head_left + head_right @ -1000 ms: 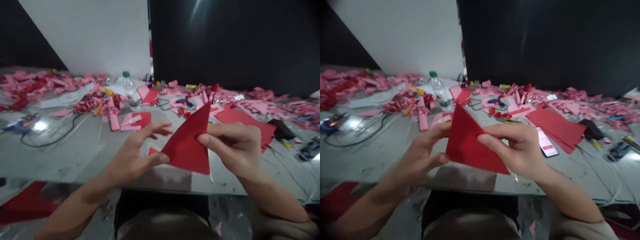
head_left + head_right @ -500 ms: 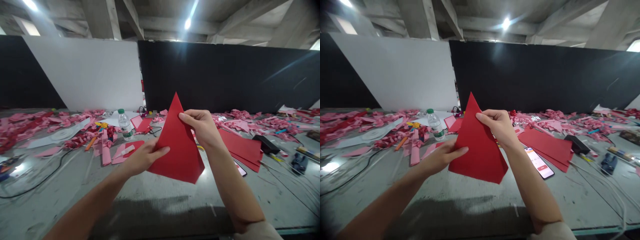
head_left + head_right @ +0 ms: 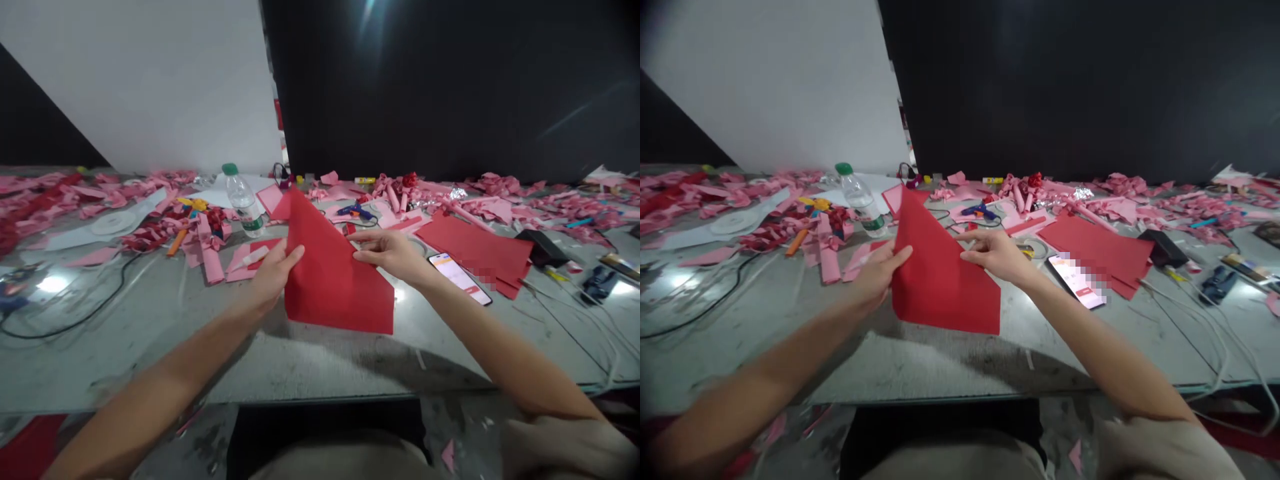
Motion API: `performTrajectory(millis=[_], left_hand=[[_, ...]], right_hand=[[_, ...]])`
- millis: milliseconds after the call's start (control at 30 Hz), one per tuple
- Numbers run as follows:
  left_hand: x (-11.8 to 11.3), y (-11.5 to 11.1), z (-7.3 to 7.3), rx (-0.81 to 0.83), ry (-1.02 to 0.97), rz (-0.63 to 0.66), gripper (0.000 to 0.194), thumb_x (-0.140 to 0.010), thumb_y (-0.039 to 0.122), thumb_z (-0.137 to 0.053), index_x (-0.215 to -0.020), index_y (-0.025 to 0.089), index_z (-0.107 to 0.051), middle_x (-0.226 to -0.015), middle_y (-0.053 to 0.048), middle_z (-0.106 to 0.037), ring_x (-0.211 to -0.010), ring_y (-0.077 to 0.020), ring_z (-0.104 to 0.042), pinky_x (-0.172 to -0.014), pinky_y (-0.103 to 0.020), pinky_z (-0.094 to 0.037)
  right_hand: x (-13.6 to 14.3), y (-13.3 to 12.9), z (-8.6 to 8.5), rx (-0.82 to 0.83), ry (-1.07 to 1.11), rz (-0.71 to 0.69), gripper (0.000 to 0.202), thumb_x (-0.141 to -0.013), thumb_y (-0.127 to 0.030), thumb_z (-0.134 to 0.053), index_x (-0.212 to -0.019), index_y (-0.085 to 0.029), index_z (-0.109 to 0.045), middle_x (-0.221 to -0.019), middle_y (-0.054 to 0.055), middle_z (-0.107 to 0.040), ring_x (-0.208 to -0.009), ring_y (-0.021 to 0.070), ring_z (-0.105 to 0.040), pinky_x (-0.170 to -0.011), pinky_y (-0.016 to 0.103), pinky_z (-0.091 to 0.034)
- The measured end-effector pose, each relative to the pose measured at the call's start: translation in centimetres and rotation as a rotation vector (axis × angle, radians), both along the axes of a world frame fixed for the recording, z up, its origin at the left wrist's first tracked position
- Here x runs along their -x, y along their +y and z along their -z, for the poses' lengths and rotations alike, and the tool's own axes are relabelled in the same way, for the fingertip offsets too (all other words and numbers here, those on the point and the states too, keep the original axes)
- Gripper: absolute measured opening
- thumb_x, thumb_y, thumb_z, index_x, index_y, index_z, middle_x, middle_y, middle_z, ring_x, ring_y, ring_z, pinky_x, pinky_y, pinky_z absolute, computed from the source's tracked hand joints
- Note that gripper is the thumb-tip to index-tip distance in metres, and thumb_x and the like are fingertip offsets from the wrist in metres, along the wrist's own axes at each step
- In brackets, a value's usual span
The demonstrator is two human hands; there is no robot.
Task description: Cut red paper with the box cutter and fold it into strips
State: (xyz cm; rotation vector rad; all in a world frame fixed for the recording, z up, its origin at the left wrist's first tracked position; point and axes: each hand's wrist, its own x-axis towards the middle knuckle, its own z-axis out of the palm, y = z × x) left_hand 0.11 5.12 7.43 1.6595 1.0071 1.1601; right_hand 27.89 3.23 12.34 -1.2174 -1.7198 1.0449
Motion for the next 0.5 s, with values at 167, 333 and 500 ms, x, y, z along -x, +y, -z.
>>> performTrajectory(millis=[167,333,500], left_hand=[[1.8,-2.9,5.0,-0.197,0.379,-0.004,0.087,-0.092,0.035,-0.084,-0.166,0.02,-0.042,-0.181,-0.02,-0.035,-0.171,-0.0391,-0.027,-0.14,-0.064,-0.022],[3.1,-7.3,5.5,-0.627,0.811,-0.013,0.105,-0.102,0.035,-0.076,-0.179,0.02,-0.007,-0.186,-0.027,-0.011,-0.174,-0.0414,-0.014,-0.137,-0.063,-0.029],[2.8,-9.4,6.3,-0.53,0.99,0.448,0.082,-0.109,0.066,-0.054,-0.171,0.015,-0.04,-0.181,-0.022,-0.033,-0.17,-0.0372,-0.03,-0.136,-0.056,-0.034]], right_hand=[[-1.4,-0.2,8.1,0.124,-0.156,0.036,0.05,-0.088,-0.038,-0.078,-0.132,-0.015,-0.079,-0.076,0.002,-0.078,-0.062,0.0155,-0.061,-0.057,0.028,-0.044],[-1.9,-0.9,10.3,0.052,-0.263,0.029,0.037,-0.09,-0.034,-0.078,-0.123,-0.016,-0.084,-0.091,0.006,-0.083,-0.072,0.018,-0.066,-0.075,0.033,-0.053],[-2.3,-4.1,9.4,-0.307,-0.585,0.055,0.034,-0.106,-0.031,-0.063,-0.135,-0.021,-0.078,-0.124,0.011,-0.083,-0.094,0.026,-0.077,-0.09,0.043,-0.061]])
